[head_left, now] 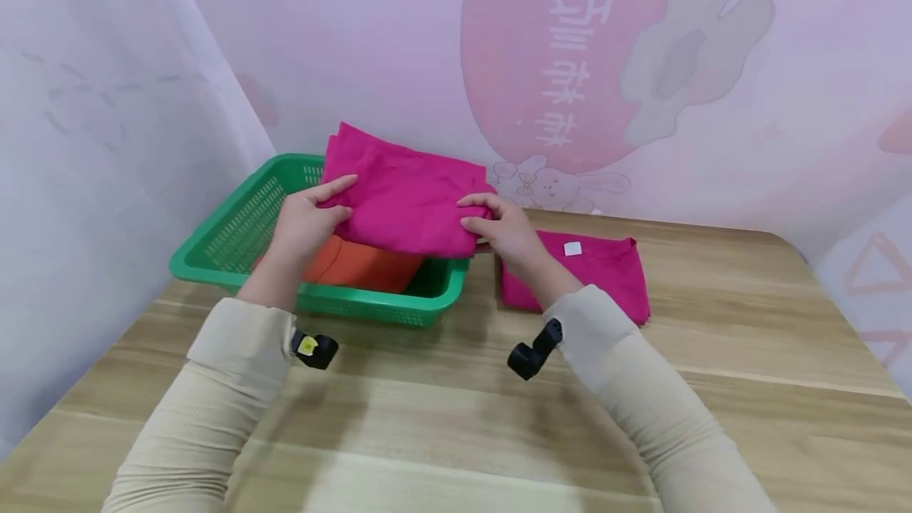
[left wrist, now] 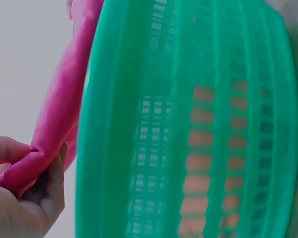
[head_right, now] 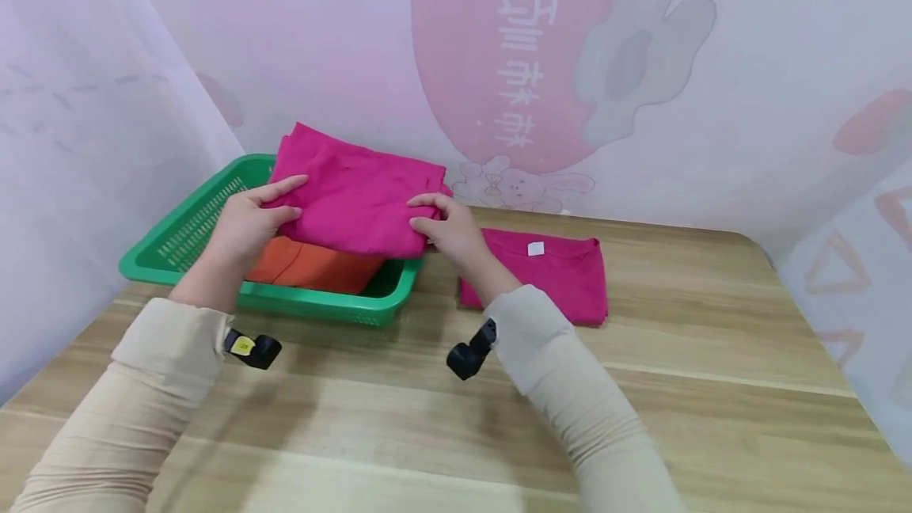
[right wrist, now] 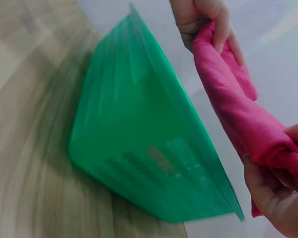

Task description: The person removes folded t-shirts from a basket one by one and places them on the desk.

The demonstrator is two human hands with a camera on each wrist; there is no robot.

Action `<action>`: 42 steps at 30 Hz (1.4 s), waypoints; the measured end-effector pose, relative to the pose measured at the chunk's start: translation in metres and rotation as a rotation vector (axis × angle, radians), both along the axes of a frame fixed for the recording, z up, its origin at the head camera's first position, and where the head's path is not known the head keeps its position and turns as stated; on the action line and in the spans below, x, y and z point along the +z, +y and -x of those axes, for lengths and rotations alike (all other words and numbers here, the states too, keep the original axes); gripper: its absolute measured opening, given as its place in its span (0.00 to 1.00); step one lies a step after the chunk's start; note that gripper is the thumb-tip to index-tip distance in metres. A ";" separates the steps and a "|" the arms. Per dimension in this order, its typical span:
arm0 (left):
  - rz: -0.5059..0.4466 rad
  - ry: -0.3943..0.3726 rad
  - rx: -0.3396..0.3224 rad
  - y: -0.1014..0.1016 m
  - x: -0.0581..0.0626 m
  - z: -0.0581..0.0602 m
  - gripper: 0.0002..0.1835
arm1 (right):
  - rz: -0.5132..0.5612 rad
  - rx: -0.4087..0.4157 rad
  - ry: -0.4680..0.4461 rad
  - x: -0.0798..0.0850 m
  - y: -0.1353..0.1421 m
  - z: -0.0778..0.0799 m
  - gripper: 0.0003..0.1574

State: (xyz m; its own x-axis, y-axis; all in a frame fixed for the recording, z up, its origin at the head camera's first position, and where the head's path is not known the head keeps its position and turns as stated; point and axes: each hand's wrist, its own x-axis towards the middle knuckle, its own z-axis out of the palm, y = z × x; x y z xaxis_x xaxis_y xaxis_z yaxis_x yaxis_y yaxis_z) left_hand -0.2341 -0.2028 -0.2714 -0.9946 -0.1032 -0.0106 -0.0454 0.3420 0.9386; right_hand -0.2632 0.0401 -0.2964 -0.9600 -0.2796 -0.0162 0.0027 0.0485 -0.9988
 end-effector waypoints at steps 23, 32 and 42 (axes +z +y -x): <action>-0.085 0.041 -0.136 0.123 -0.016 0.010 0.22 | -0.047 -0.098 0.067 -0.013 0.129 -0.029 0.11; -0.002 0.060 -0.190 0.168 -0.030 0.012 0.22 | 0.011 -0.093 0.099 -0.022 0.173 -0.048 0.14; 0.087 0.100 -0.253 0.226 -0.051 0.013 0.23 | 0.196 -0.119 0.098 -0.045 0.222 -0.069 0.16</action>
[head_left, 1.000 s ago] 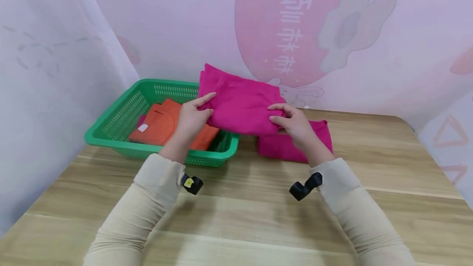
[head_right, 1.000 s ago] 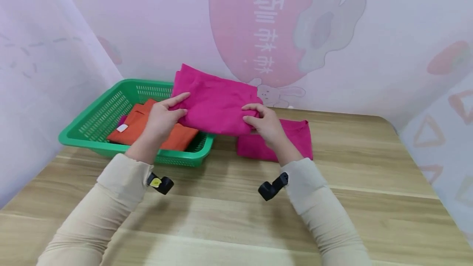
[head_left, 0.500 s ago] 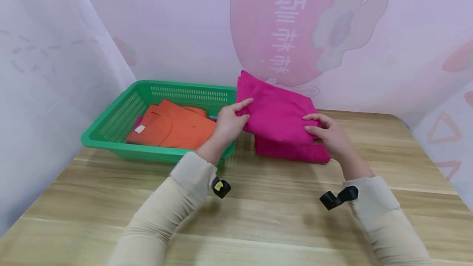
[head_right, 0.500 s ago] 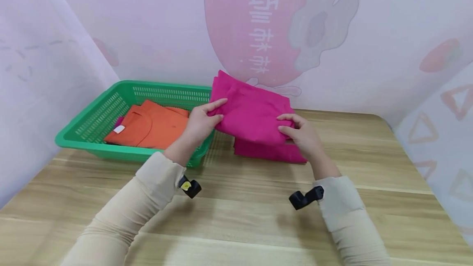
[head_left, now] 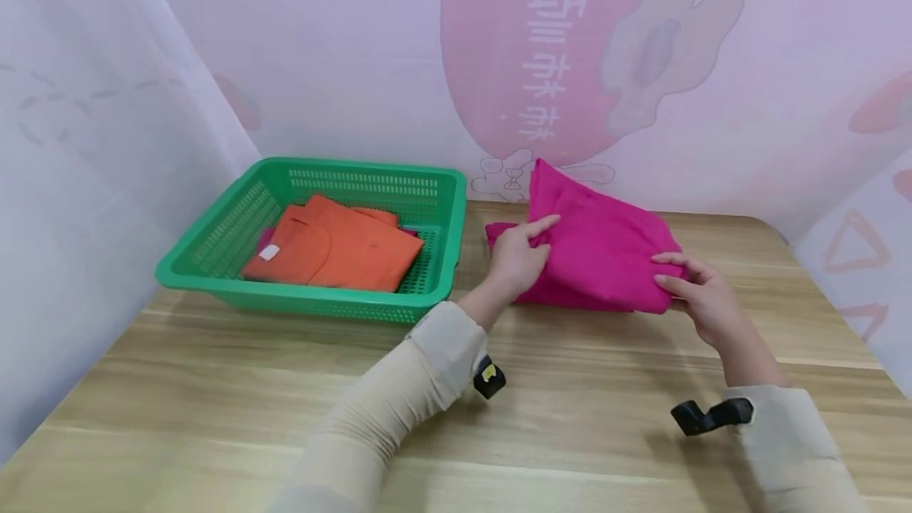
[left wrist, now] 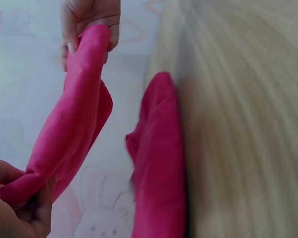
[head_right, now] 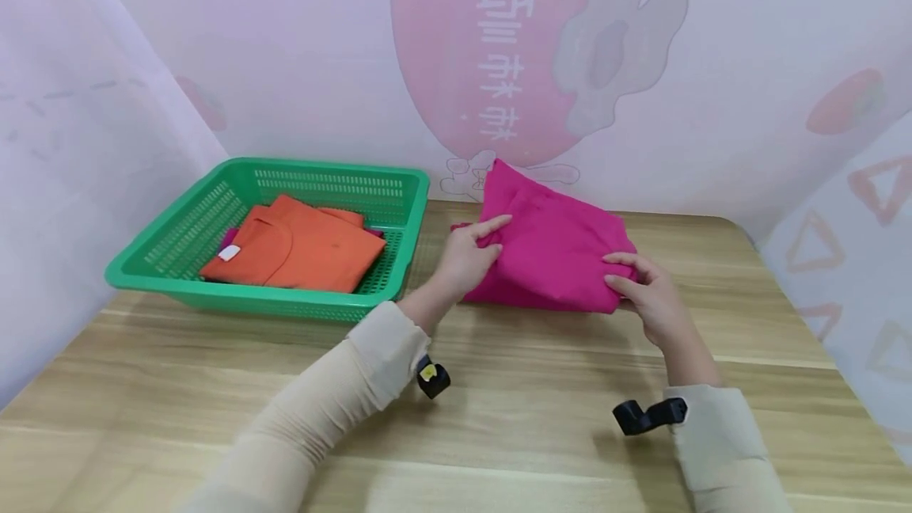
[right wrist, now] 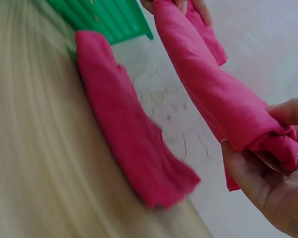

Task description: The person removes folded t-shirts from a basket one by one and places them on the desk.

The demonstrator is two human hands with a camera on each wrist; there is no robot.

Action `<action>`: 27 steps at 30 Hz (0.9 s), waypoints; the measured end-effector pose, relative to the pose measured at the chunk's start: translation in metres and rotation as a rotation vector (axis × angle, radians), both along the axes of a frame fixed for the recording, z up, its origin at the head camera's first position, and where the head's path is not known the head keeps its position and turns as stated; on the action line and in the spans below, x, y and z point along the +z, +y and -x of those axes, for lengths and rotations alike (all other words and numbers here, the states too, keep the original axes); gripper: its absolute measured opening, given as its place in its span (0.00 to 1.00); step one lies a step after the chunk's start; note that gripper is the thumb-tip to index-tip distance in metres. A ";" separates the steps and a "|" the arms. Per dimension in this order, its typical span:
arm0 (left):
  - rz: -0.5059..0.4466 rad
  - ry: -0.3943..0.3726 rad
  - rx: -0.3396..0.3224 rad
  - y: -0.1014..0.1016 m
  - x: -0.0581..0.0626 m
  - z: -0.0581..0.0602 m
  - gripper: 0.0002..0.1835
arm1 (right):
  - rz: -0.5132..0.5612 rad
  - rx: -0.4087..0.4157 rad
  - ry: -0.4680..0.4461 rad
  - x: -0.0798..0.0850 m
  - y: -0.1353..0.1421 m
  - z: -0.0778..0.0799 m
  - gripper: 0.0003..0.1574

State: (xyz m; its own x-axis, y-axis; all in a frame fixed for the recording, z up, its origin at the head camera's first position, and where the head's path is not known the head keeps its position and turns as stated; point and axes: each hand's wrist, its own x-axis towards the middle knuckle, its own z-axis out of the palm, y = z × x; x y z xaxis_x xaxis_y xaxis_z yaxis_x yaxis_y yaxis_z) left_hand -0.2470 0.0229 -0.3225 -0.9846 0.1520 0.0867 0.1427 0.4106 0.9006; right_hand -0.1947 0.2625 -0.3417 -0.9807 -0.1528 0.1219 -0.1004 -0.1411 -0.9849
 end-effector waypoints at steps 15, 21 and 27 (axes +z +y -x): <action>0.091 0.009 -0.156 0.055 -0.024 -0.005 0.23 | 0.059 -0.060 -0.008 -0.032 0.056 -0.023 0.18; 0.121 0.007 -0.187 0.081 -0.028 -0.005 0.23 | 0.024 -0.164 -0.032 -0.051 0.087 -0.025 0.18; 0.201 0.007 -0.159 0.109 -0.029 -0.006 0.23 | 0.131 -0.189 -0.047 -0.044 0.096 -0.036 0.19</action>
State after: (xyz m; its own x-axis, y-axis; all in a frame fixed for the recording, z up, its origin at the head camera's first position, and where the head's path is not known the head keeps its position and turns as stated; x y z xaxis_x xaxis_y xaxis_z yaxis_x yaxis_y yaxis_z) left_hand -0.2413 0.1316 -0.3518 -0.9464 0.3198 0.0461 0.2261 0.5536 0.8015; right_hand -0.1582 0.3589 -0.3859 -0.9955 0.0483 0.0817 -0.0913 -0.2510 -0.9637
